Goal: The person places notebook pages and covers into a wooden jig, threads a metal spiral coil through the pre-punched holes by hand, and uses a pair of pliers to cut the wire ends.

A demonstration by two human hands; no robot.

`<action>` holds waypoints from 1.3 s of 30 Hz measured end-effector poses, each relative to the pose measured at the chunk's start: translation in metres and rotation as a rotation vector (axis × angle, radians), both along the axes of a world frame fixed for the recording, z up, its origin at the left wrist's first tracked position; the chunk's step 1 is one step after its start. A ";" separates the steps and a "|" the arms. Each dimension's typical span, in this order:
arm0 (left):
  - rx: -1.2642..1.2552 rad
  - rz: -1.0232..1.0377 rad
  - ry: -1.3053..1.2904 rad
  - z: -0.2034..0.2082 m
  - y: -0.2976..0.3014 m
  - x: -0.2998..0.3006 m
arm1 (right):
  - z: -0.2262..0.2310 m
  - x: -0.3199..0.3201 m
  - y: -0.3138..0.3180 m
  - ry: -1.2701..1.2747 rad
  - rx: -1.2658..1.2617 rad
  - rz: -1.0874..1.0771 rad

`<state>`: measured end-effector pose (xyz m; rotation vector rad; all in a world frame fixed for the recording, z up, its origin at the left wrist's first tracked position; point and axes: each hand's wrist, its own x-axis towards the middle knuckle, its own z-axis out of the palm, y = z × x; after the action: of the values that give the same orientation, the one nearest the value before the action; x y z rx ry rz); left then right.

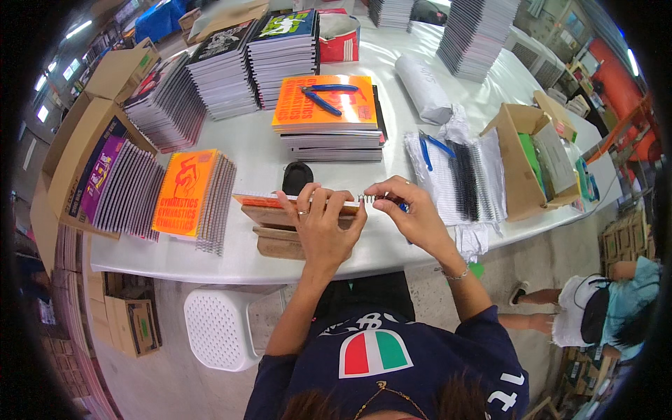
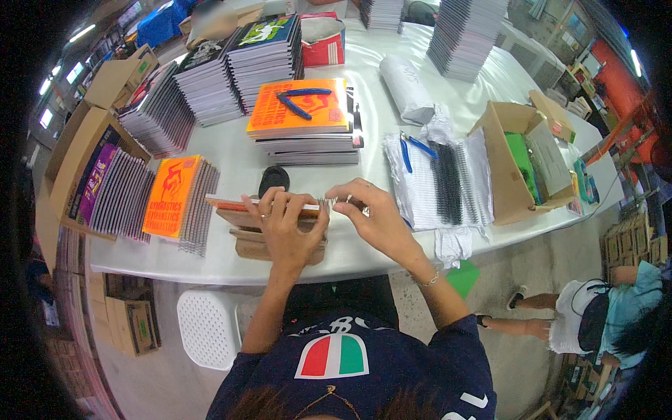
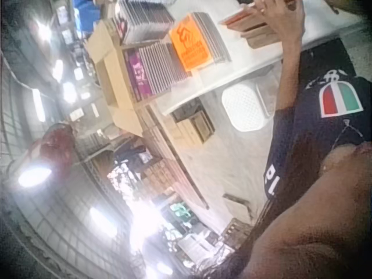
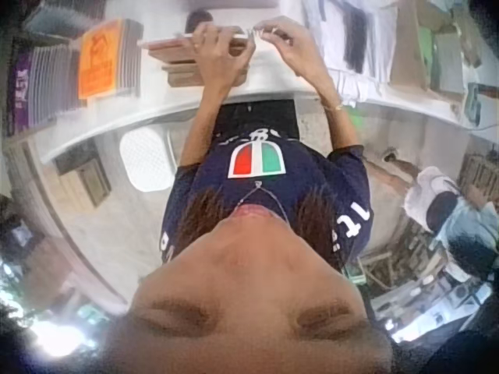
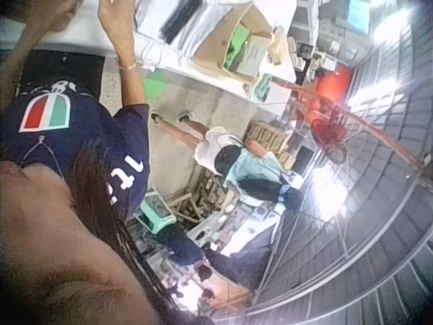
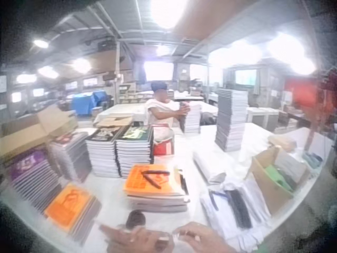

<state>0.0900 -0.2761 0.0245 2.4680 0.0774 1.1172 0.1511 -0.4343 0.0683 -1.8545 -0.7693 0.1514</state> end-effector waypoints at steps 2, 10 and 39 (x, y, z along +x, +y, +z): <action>-0.005 -0.008 -0.013 0.001 0.001 0.000 | 0.004 0.002 0.000 -0.090 -0.062 0.045; 0.019 -0.054 0.024 0.002 0.007 -0.002 | 0.013 0.004 0.001 -0.008 -0.067 0.122; 0.144 -0.335 -0.002 0.005 0.031 -0.014 | -0.103 0.115 0.111 -0.375 -0.443 0.701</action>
<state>0.0758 -0.2448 0.0300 2.4818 -0.4148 1.0077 0.2664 -0.3230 -0.0342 -1.9655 -1.7486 0.4567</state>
